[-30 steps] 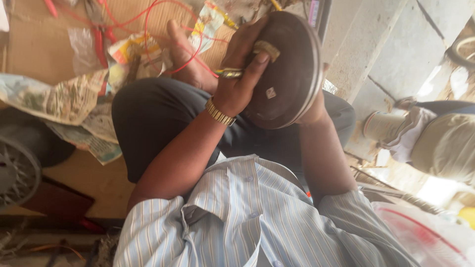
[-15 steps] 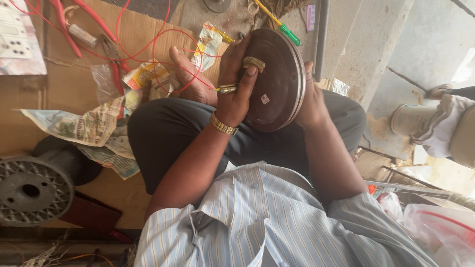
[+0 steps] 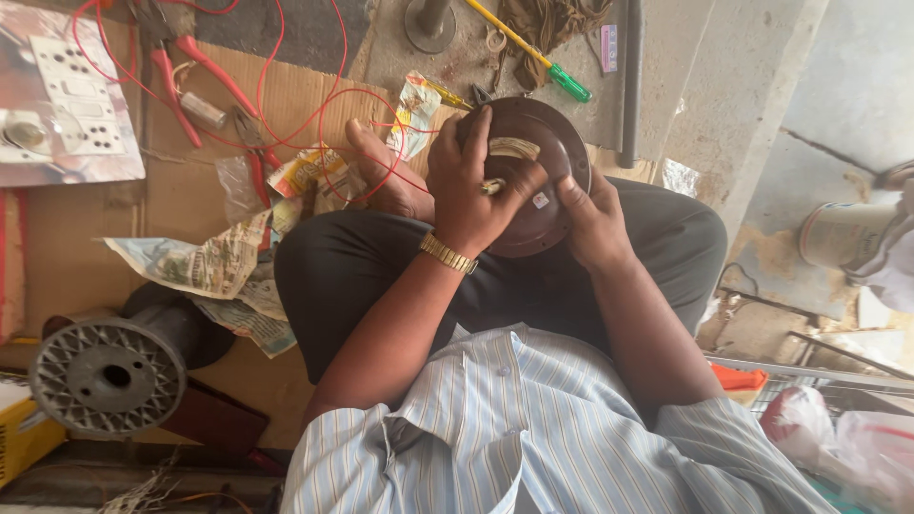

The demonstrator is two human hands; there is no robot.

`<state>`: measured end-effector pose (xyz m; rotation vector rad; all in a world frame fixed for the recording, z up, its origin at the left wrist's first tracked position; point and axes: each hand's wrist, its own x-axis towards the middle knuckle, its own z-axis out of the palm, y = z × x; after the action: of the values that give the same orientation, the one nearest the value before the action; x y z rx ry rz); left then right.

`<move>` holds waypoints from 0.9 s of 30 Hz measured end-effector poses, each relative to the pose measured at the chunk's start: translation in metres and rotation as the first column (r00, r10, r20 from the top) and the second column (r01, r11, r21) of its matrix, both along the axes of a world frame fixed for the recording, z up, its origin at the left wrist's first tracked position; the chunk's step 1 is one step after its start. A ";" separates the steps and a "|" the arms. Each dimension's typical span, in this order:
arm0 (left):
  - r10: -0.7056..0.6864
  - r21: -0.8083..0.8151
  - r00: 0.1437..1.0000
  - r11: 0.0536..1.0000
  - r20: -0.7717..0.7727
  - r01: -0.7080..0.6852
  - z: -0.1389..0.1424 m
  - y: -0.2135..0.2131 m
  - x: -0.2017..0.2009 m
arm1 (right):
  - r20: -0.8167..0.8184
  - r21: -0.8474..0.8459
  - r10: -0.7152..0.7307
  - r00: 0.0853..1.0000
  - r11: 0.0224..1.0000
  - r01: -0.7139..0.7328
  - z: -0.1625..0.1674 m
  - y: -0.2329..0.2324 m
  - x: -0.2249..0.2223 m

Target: The person sits on the floor and works on an electrical motor, stripping and twisting wires with pliers, then assembling the motor housing and securing it with a screwdriver. The person handles the motor, wires, and tools throughout the process.

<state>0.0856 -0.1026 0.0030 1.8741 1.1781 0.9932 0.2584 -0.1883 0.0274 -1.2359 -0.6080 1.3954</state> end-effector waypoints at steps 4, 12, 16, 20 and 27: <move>-0.180 0.037 0.967 0.984 0.180 0.176 0.013 0.017 -0.018 | -0.149 0.015 -0.042 0.988 0.999 0.045 -0.003 0.001 0.020; 0.207 -0.641 0.777 0.706 0.595 0.302 -0.006 0.050 -0.030 | -0.239 0.063 0.066 0.969 0.997 -0.052 -0.001 0.028 0.049; 0.210 -0.591 0.856 0.796 0.472 0.130 -0.021 0.040 -0.022 | -0.177 0.008 0.096 0.980 0.995 -0.096 -0.011 0.028 0.043; 0.256 -0.480 0.928 0.872 0.271 -0.101 -0.028 0.032 -0.011 | 0.040 -0.096 -0.137 0.990 0.986 0.140 -0.027 0.032 0.031; 0.218 -0.358 0.974 0.915 0.057 -0.184 -0.032 0.060 -0.004 | 0.521 -0.066 -0.031 0.853 0.995 0.077 -0.037 0.071 0.043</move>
<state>0.0815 -0.0427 -0.0290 1.4312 1.4085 0.8992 0.3012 -0.1172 -0.0100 -1.7072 -0.8806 1.0401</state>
